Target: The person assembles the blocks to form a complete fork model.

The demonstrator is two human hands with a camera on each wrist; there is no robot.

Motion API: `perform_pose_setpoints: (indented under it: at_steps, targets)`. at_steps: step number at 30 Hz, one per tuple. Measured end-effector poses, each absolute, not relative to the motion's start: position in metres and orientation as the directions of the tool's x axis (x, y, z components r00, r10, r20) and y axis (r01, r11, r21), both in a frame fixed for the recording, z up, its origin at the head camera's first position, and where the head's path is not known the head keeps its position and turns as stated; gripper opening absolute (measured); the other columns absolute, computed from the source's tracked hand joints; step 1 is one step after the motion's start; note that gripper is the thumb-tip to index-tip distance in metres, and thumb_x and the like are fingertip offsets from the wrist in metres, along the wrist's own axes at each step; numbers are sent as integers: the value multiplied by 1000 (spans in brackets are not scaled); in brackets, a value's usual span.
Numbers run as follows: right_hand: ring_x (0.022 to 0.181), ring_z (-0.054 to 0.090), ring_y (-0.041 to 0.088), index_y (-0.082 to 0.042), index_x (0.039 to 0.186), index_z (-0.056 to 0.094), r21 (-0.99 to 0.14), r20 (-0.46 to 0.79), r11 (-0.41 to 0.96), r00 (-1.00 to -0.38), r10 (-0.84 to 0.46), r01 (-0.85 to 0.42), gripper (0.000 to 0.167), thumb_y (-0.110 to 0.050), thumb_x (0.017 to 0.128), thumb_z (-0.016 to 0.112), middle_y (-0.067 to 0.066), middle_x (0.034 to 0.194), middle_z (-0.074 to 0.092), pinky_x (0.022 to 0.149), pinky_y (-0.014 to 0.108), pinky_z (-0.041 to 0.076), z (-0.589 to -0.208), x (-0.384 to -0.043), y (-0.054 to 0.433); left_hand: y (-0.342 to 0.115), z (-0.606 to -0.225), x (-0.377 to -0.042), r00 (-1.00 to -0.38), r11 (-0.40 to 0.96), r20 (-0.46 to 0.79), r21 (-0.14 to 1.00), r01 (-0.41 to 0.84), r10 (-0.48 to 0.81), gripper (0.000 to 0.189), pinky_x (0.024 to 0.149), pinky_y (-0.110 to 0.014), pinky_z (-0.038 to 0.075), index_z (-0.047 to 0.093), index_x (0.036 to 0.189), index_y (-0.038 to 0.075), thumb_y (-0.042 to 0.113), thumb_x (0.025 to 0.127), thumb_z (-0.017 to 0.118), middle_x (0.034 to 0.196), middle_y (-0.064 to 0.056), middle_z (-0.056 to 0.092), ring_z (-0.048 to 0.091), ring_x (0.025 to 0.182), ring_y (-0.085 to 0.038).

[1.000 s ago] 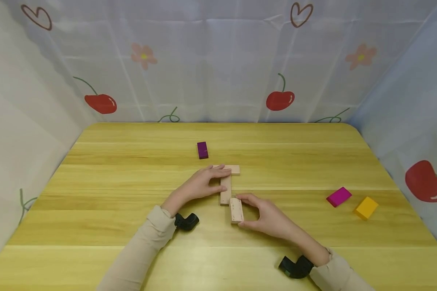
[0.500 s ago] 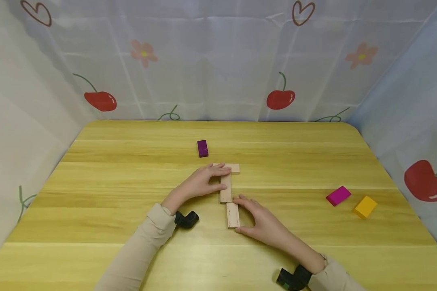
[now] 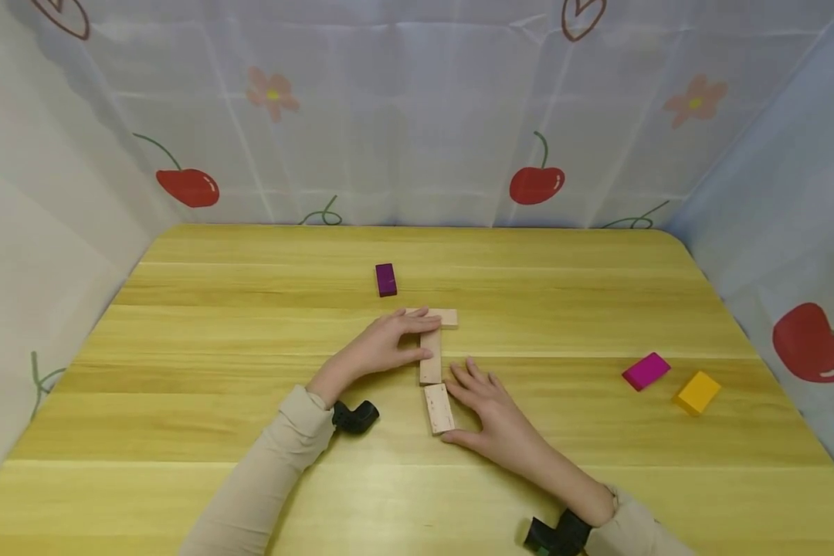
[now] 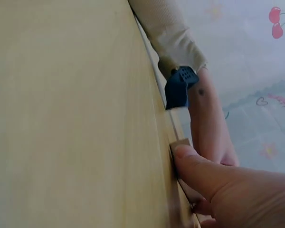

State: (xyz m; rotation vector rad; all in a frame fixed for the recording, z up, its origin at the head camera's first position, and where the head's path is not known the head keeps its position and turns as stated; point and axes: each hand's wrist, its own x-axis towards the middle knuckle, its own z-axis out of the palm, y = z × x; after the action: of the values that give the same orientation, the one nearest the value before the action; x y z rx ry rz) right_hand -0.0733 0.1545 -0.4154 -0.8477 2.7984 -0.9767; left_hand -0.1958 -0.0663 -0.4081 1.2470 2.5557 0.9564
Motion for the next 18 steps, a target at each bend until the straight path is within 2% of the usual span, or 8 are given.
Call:
perform_pose_setpoints:
  at_steps: [6, 18]
  targets:
    - [139, 8, 27, 4, 136, 45, -580, 110, 693, -884, -455, -429, 78, -39, 78, 75, 16, 147, 27, 107, 56, 12, -415, -67, 143, -66, -409, -196, -638, 446, 150, 596, 668, 755, 50, 111, -40, 14, 51, 135, 5, 25, 91, 63, 139, -4, 44, 29, 134, -21]
    - [139, 6, 27, 3, 139, 40, -539, 114, 732, -897, -426, -416, 82, -44, 79, 72, 15, 149, 26, 108, 54, 12, -416, -64, 132, -66, -410, -197, -637, 447, 147, 595, 668, 757, 50, 111, -38, 13, 50, 135, 5, 25, 92, 63, 140, -4, 44, 28, 134, -19]
